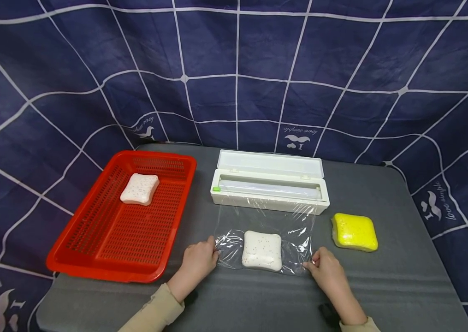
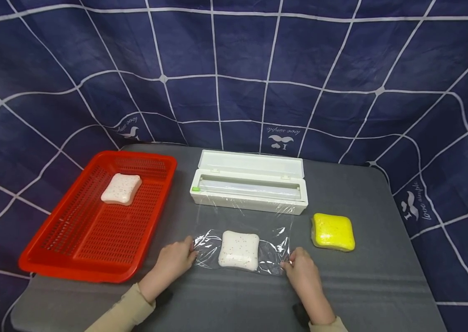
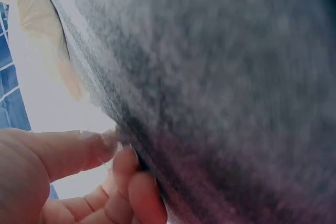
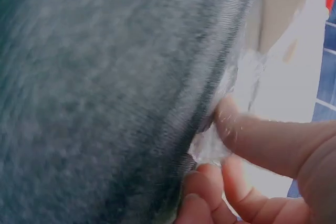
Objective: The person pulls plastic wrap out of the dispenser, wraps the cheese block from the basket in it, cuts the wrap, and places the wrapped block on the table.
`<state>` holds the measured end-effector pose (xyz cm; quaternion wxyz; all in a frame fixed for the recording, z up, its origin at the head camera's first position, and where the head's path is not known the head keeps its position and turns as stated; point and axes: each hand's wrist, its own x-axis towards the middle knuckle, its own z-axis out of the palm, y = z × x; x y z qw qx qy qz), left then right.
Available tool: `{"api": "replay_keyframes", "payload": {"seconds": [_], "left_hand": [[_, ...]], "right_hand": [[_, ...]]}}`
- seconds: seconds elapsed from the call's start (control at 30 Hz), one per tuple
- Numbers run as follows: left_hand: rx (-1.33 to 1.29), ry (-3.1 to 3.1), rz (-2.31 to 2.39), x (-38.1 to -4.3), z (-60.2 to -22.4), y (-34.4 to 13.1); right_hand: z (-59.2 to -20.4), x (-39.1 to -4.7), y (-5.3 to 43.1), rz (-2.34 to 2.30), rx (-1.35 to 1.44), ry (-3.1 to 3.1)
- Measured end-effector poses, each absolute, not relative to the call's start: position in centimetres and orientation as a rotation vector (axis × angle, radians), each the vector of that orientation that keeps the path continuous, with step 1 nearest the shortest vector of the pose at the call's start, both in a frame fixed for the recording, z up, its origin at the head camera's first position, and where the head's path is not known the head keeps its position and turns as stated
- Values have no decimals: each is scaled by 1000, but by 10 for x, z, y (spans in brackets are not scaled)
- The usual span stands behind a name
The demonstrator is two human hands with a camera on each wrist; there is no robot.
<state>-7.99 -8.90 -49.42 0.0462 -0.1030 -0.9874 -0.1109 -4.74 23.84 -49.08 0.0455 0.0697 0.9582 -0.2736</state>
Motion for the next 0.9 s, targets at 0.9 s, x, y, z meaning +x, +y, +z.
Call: {"api": "replay_keyframes", "payload": {"seconds": [0.9], "left_hand": [[-293,-2888,-1062,-32,-484,-35]], "right_hand": [[-487,-7,158,-1044,149,3044]]}}
